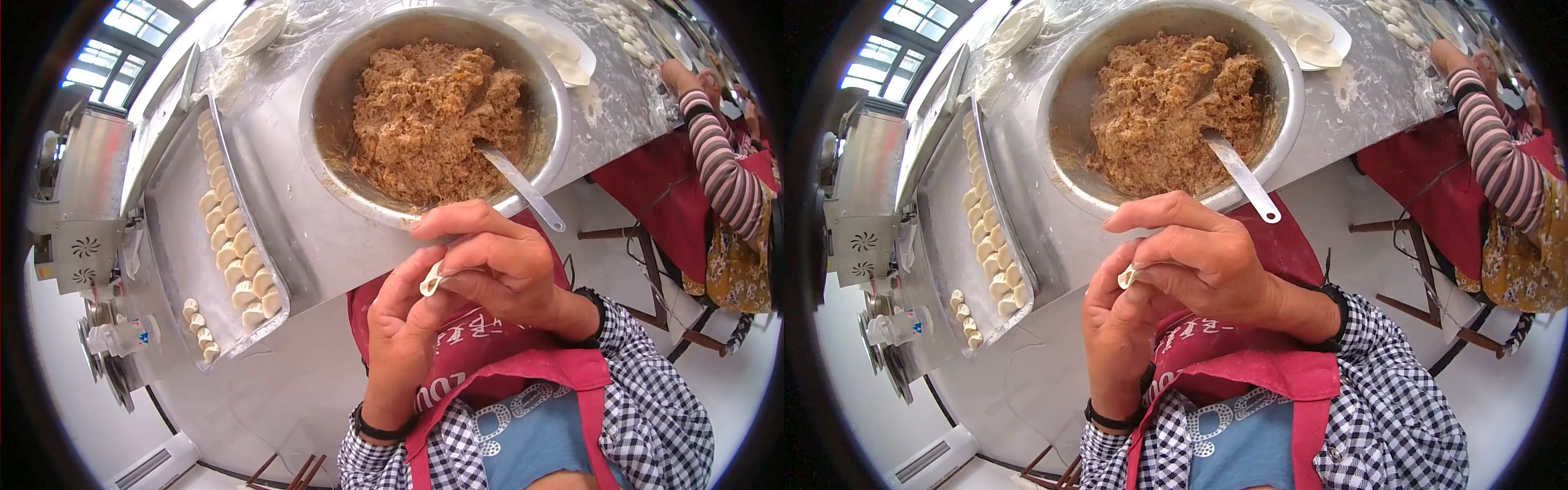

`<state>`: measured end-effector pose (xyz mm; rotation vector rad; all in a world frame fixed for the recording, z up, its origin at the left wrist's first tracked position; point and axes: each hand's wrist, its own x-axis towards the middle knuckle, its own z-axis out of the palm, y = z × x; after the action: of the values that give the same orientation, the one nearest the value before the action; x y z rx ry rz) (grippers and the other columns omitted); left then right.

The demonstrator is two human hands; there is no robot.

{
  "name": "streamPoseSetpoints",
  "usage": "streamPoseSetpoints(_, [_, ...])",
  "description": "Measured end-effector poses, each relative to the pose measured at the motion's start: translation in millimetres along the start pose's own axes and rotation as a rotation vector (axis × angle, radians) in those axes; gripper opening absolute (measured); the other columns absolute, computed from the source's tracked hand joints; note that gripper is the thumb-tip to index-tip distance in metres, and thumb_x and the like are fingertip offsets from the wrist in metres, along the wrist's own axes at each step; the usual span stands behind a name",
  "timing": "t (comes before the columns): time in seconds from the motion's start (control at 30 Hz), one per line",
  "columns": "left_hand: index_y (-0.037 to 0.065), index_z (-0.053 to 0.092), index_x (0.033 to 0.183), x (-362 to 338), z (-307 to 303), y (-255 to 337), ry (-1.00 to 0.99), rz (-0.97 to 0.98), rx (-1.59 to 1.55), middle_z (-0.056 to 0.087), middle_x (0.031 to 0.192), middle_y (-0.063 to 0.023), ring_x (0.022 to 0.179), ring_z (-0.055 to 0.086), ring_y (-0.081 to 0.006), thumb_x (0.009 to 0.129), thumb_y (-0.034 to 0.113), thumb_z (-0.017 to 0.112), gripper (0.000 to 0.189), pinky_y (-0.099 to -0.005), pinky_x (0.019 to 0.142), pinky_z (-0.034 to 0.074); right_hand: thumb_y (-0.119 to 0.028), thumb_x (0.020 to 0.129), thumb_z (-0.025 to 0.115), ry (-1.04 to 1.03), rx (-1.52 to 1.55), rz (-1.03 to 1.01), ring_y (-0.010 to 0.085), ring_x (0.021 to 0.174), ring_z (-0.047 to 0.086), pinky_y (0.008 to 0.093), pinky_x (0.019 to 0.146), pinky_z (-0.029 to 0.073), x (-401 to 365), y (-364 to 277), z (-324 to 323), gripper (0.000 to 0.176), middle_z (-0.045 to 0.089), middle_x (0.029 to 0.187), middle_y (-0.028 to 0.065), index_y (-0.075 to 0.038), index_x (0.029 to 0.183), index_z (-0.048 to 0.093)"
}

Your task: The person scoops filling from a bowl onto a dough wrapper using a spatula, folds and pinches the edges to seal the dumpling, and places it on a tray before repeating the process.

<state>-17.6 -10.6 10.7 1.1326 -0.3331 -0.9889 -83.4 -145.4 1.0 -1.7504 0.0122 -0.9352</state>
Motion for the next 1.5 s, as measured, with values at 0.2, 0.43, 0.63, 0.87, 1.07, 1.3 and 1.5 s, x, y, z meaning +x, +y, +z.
streamPoseSetpoints(0.2, [-0.006,0.038,0.127,1.2,-3.2,-1.7,-0.131,-0.062,-0.36,0.046,0.125,-0.0193,0.114,0.049,-0.0268,0.09,0.007,0.049,0.041,-0.0401,0.096,0.044,0.001,0.07,0.067,0.006,-0.027,-0.025,0.0253,0.089,0.06,0.0316,0.073,0.049,1.5,-1.4,0.4,0.01,0.06,0.104,0.0166,-0.001,0.078,0.06])
streamPoseSetpoints(0.43, [-0.008,0.038,0.126,1.5,-3.9,1.2,-0.128,-0.101,-0.426,0.046,0.125,-0.0205,0.112,0.051,-0.028,0.092,0.016,0.046,0.042,-0.0409,0.094,0.045,-0.007,0.073,0.069,-0.083,-0.007,-0.08,0.0289,0.093,0.059,0.0356,0.076,0.048,-0.7,5.3,-5.3,0.016,0.059,0.107,0.0212,-0.001,0.084,0.06])
streamPoseSetpoints(0.63, [-0.009,0.044,0.121,1.5,-7.8,-0.4,-0.086,-0.165,-0.426,0.052,0.117,-0.0199,0.106,0.056,-0.0273,0.092,0.016,0.047,0.038,-0.04,0.091,0.047,-0.009,0.072,0.07,-0.215,-0.075,-0.169,0.0294,0.094,0.059,0.0373,0.079,0.048,3.0,2.6,-8.9,0.017,0.058,0.108,0.0204,0.0,0.083,0.061])
streamPoseSetpoints(0.87, [-0.01,0.047,0.117,1.3,-10.0,2.2,-0.101,-0.148,-0.3,0.055,0.113,-0.0189,0.102,0.057,-0.0253,0.09,0.014,0.049,0.036,-0.0377,0.088,0.049,-0.01,0.067,0.073,-0.211,-0.034,-0.085,0.0302,0.096,0.058,0.0377,0.081,0.047,5.6,0.7,-7.7,0.025,0.058,0.107,0.0189,0.0,0.088,0.063])
streamPoseSetpoints(1.07, [-0.01,0.047,0.118,1.6,-9.1,3.9,-0.101,-0.157,-0.297,0.055,0.113,-0.0189,0.101,0.058,-0.0251,0.089,0.014,0.049,0.037,-0.0373,0.087,0.049,-0.007,0.068,0.072,-0.235,-0.023,-0.072,0.0298,0.096,0.058,0.0373,0.08,0.047,3.2,1.4,-10.6,0.023,0.059,0.105,0.0185,0.0,0.088,0.062])
streamPoseSetpoints(1.3, [-0.009,0.045,0.121,0.7,-6.5,5.0,-0.084,-0.175,-0.332,0.054,0.115,-0.0187,0.102,0.057,-0.0252,0.088,0.014,0.051,0.04,-0.0382,0.086,0.049,-0.003,0.07,0.07,-0.142,0.064,-0.029,0.0266,0.09,0.06,0.0344,0.075,0.049,-1.8,1.9,-8.8,0.015,0.06,0.101,0.018,0.0,0.079,0.059])
streamPoseSetpoints(1.5, [-0.008,0.041,0.124,2.0,-7.5,2.0,-0.083,-0.17,-0.284,0.052,0.116,-0.0216,0.104,0.057,-0.0314,0.087,0.016,0.054,0.046,-0.0442,0.086,0.049,-0.001,0.071,0.07,-0.111,0.006,-0.033,0.024,0.088,0.061,0.0314,0.073,0.05,-4.4,2.9,-5.3,0.014,0.06,0.101,0.0171,0.0,0.08,0.059])
